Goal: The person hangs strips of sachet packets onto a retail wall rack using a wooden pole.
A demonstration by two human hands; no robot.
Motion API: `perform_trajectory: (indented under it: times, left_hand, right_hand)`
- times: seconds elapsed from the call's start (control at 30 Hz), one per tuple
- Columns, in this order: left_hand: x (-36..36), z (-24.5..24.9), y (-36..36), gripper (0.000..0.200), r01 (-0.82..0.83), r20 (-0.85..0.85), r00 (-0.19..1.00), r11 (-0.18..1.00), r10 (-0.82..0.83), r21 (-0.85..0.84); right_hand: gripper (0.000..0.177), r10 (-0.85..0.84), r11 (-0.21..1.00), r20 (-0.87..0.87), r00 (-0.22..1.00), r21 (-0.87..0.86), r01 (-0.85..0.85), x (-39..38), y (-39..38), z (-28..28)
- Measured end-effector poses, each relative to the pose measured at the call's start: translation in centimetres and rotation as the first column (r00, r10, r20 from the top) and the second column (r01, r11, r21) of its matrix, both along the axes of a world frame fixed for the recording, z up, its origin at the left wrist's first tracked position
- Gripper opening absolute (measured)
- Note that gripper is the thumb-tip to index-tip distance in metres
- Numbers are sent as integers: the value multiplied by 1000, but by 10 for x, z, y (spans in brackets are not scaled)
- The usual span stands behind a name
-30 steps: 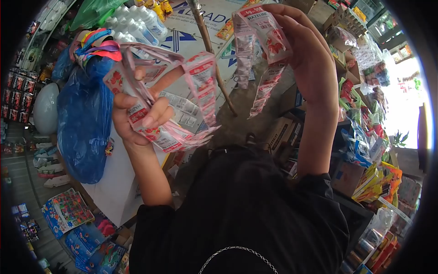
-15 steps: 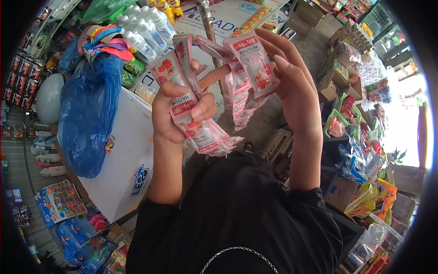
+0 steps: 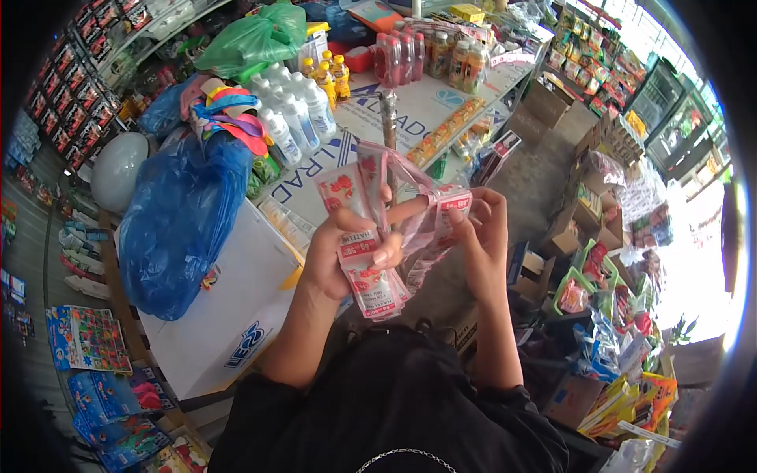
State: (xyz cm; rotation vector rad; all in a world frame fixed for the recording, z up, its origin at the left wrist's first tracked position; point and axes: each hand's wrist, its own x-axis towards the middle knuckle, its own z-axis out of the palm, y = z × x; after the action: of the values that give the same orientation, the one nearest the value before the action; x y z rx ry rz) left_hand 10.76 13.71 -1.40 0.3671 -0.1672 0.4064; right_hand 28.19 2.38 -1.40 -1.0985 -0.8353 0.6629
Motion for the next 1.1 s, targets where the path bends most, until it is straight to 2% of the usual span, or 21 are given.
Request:
perform_trajectory:
  times: [0.13,0.23,0.3,0.33,0.4,0.43,0.53,0.6,0.73,0.8,0.83,0.9,1.03,1.1]
  left_hand:
    - [0,0,-2,47,-8,1,1000,999,8,31]
    - [-3,4,-6,45,-62,-117,991,995,71,81]
    - [-4,2,-6,45,-65,-118,990,995,74,79]
    - [-5,1,-6,46,-65,-123,990,995,74,76]
    - [-6,-2,-5,46,-57,-116,991,995,65,77]
    - [-7,-3,-6,47,-49,-112,992,996,58,79]
    - [-7,-4,-7,48,-22,-113,993,998,28,53]
    - [-8,-5,-7,48,-24,-122,992,998,32,62]
    - [-9,-6,-9,48,-32,-176,983,995,49,95]
    - [-9,-5,-11,48,-39,-207,976,994,60,106]
    - [-9,-4,-13,47,-36,-238,969,991,66,126]
    - [-8,-4,-17,43,-49,-293,950,979,107,199]
    - [-12,-3,-16,44,-61,-339,929,963,152,263]
    - [-16,-1,-14,40,-26,-321,939,958,121,285]
  right_hand:
    - [27,-14,1000,27,1000,20,14,4,4,-6]
    - [23,0,999,52,999,-45,2,-1,4,-3]
    - [33,-141,985,297,945,-53,163,1,8,-15]
    - [33,-140,985,299,944,-54,163,-1,8,-13]
    - [39,-115,992,174,978,-27,122,-5,8,-6]
    - [39,-114,992,175,978,-28,121,-4,8,-6]
    - [41,-55,995,90,994,-73,62,-2,5,-4]
    - [38,6,986,-9,1000,-164,-7,-5,2,5]
    - [37,47,989,25,999,-143,-43,6,3,-14]
    - [38,76,986,-185,980,-131,-101,-2,2,-6]
    - [38,77,986,-184,980,-131,-102,-2,1,-6]
    - [40,207,946,-295,933,-181,-267,-1,0,-7]
    - [41,287,924,-279,916,-171,-342,5,-4,-15]
    - [42,306,921,-203,930,-183,-343,6,-5,-18]
